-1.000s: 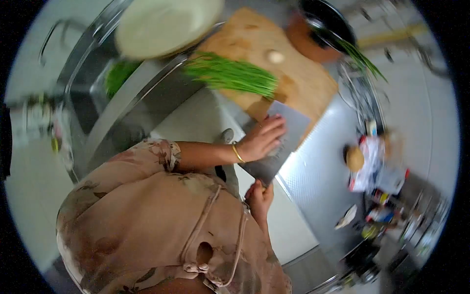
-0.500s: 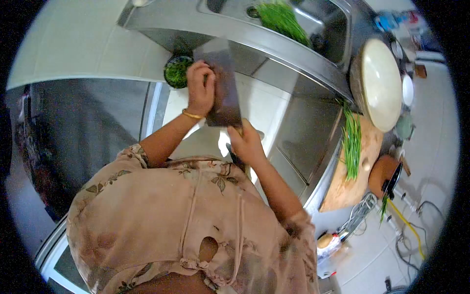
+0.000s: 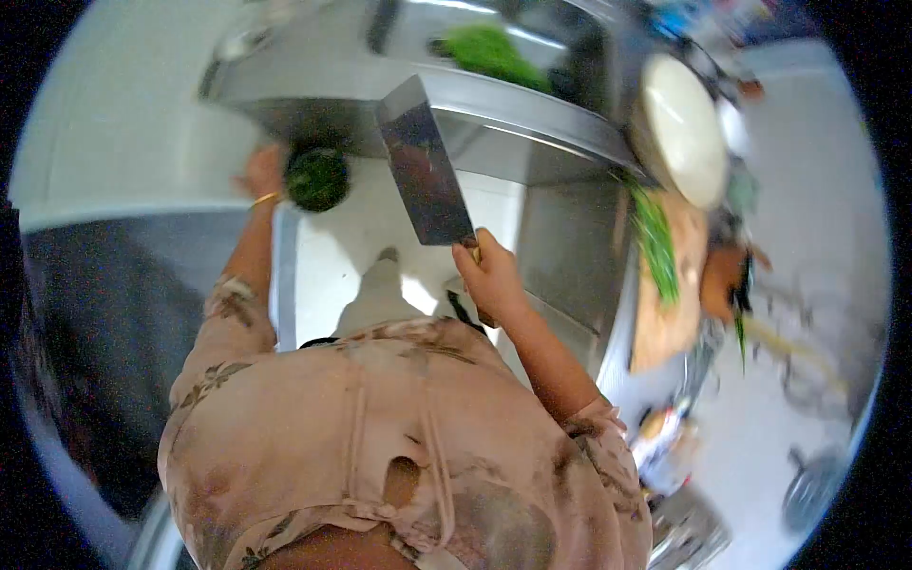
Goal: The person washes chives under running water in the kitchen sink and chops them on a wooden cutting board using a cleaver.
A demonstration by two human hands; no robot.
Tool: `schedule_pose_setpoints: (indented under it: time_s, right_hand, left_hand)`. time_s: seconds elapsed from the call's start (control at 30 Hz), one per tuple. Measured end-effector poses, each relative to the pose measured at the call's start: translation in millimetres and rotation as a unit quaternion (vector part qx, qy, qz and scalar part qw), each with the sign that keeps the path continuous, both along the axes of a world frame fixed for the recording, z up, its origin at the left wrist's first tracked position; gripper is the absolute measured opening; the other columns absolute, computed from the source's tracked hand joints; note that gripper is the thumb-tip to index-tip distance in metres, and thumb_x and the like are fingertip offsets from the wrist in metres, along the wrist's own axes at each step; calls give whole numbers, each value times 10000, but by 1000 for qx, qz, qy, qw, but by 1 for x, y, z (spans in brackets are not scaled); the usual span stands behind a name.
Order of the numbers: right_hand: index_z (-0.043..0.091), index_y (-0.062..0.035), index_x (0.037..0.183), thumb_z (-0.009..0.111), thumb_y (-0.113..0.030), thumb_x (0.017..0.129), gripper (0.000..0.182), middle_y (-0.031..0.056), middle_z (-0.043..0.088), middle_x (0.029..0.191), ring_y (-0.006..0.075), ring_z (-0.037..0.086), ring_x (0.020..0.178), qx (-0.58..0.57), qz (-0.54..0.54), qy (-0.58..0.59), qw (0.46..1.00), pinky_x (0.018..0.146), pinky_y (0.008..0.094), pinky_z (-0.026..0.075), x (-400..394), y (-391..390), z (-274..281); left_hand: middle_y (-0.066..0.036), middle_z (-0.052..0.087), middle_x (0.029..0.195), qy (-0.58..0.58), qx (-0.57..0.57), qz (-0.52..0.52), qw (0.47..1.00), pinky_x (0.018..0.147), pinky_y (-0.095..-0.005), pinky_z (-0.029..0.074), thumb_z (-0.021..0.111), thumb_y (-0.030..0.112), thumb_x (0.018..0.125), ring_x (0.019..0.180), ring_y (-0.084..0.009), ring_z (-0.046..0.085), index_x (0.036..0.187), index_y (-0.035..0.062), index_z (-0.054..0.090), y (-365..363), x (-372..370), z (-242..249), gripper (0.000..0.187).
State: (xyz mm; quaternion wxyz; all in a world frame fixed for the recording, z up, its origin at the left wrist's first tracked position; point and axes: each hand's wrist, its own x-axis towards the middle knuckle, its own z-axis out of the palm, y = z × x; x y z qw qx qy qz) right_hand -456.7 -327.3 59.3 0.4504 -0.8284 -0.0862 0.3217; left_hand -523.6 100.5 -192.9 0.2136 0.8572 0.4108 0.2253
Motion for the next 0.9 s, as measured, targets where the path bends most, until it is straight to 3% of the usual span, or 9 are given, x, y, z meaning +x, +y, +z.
schedule_pose_setpoints:
  time_s: [0.07,0.1,0.17,0.23,0.3,0.37,0.6,0.73,0.9]
  right_hand:
    - [499,-9,840,563,-200,830,201,62,498,560,112,469,471,-39,-100,-64,992,442,272,381,-17,-62,19]
    - [504,-3,841,567,-195,828,203,73,500,558,117,468,476,-72,-150,-94,982,443,273,377,-28,-91,20]
    - [511,4,838,575,-176,819,192,104,494,546,127,445,480,-128,-250,-183,942,442,291,364,-61,-147,38]
    - [480,7,798,581,-120,804,164,93,433,509,147,385,460,-177,-373,-211,886,442,325,350,-86,-209,22]
    - [441,12,776,555,-115,814,175,92,407,512,165,356,463,-206,-452,-279,822,449,338,342,-101,-247,31]
    - [472,40,864,509,-131,822,180,161,485,635,262,446,552,-285,-491,-291,770,549,387,389,-108,-295,18]
    - [534,21,1004,457,-106,817,239,223,543,870,378,546,753,-470,-464,-291,692,672,449,446,-73,-396,-37]
    - [537,-4,1043,448,-90,805,268,212,544,817,368,549,731,-473,-451,-247,715,652,429,454,-38,-428,-73]
    - [542,-8,1089,591,-79,726,373,192,461,1080,358,468,931,-417,-490,-269,716,779,413,427,-17,-442,-106]
  left_hand:
    - [-70,625,601,113,133,3,985,565,-346,440,526,449,812,478,-216,534,729,99,690,-13,24,21,396]
    - [-74,582,509,-90,119,-7,989,419,-351,375,543,526,775,409,-213,502,628,85,665,26,14,-28,480]
    - [-92,558,478,42,119,65,990,440,-368,381,540,615,723,419,-228,518,542,56,617,-7,5,51,593]
    - [-155,601,1019,354,48,67,931,921,-547,285,408,660,766,938,-271,559,966,9,615,18,10,44,712]
    - [-148,458,1252,343,-62,198,916,997,-602,57,421,650,758,1166,-306,408,1196,17,479,-70,35,158,772]
    - [-158,437,1270,316,95,224,917,981,-612,112,463,646,730,1189,-344,378,1207,16,473,-67,37,99,791]
    - [-205,549,1100,193,-83,-358,910,854,-385,416,658,376,677,998,-349,532,1068,2,565,-312,156,174,549]
    - [-167,558,1057,-5,19,-683,730,840,-384,425,718,358,619,978,-322,532,1082,42,555,-540,220,242,583]
    - [-158,376,1290,96,196,-781,585,1017,-439,241,726,314,562,1219,-293,334,1265,22,344,-713,264,236,852]
